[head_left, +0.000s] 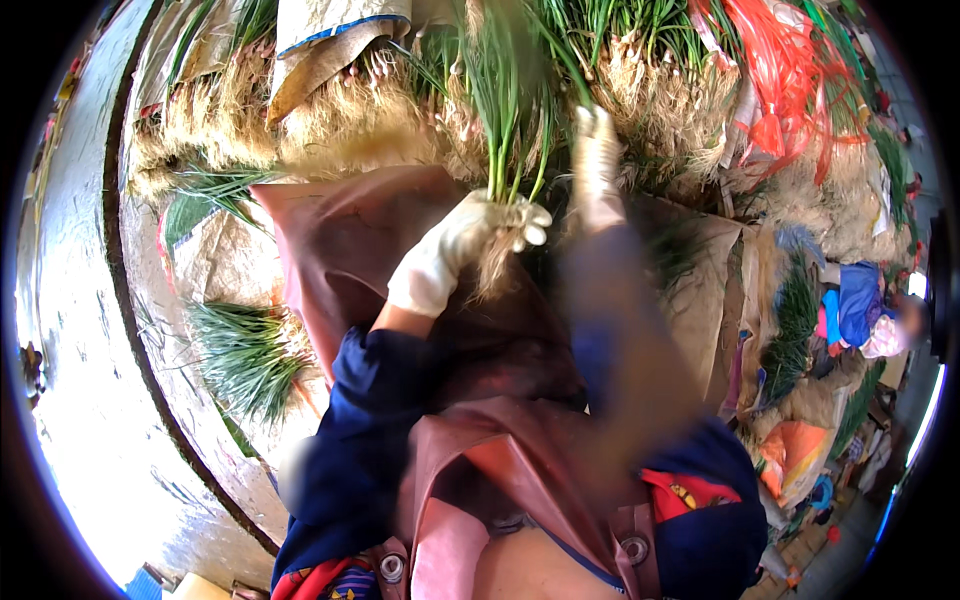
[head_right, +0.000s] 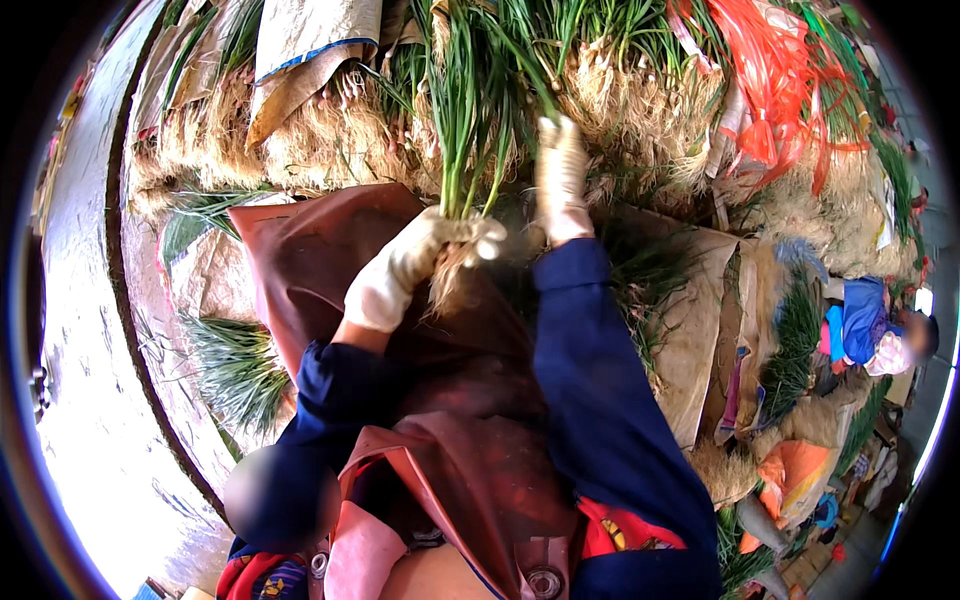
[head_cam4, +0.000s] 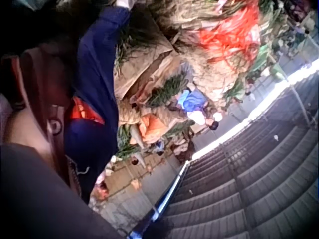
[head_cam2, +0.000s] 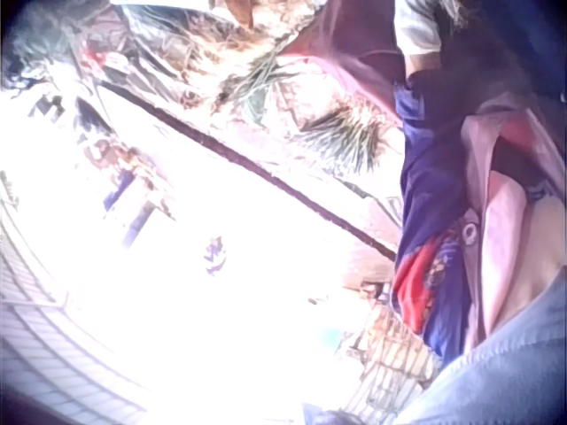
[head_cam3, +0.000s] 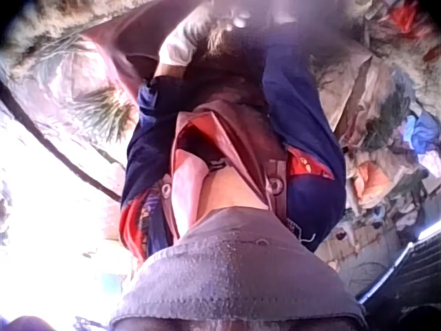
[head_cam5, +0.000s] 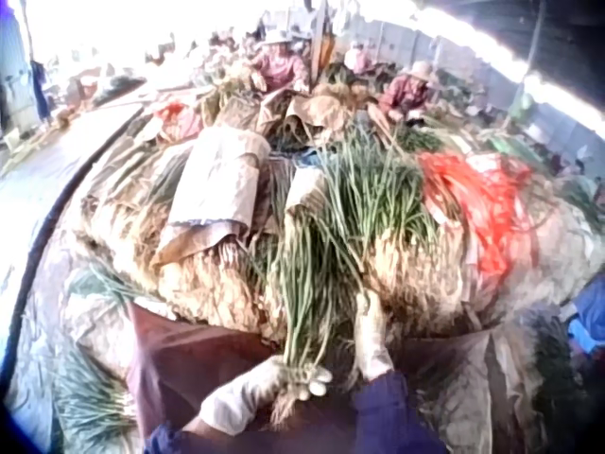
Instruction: The person, wearing gloves, gathers bunches of green onions, removes loose outer layers or debris by hand, and organizes them into piles while other workers do the same in the background.
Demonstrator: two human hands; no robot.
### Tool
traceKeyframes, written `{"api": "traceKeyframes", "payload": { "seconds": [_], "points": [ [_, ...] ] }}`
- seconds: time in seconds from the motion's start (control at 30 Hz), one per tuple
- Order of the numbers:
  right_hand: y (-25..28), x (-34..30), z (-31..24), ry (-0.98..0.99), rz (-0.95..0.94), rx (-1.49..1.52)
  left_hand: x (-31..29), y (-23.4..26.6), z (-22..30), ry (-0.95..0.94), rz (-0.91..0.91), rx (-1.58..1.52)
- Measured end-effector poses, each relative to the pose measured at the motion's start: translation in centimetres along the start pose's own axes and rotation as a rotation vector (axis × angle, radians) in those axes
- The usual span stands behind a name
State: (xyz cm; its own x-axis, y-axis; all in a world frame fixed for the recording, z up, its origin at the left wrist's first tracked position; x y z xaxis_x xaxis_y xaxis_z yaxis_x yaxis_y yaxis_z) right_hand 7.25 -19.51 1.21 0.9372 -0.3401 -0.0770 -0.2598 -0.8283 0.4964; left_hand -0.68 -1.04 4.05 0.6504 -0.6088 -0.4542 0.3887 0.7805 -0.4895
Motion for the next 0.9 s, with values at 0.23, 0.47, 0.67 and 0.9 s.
{"api": "traceKeyframes", "payload": {
  "seconds": [0.23, 0.47, 0.67, 0.9],
  "points": [
    [14.5, -6.2, 18.0, -0.326, -0.413, -1.039, -10.4, 0.0, 7.0, -0.538, 0.208, -0.486],
    [6.7, -2.3, 1.6, 0.053, -0.230, -0.527, -6.0, 2.6, 11.1, -0.727, 0.143, -0.399],
    [-4.1, 5.4, -11.9, -0.071, -0.479, -0.790, 0.3, 5.3, 7.0, -0.421, 0.355, -0.534],
    [0.7, 4.4, -4.6, -0.061, -0.625, -0.247, 2.6, 6.9, 3.2, -0.345, 0.478, -0.634]
  ]
}}
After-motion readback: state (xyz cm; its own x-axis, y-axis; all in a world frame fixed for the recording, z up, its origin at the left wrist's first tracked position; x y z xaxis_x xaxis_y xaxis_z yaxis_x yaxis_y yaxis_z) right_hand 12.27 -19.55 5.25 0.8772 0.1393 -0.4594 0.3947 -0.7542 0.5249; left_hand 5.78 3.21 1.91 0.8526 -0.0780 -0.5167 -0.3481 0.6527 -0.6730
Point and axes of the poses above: each hand's wrist, its own x-axis towards the middle knuckle, its own y-axis out of the back of the hand, z = x × y, the point moved 2 cm from there along x, towards the middle knuckle, and after that the axes turned 1 degree about -z, right-handed, at the moved point
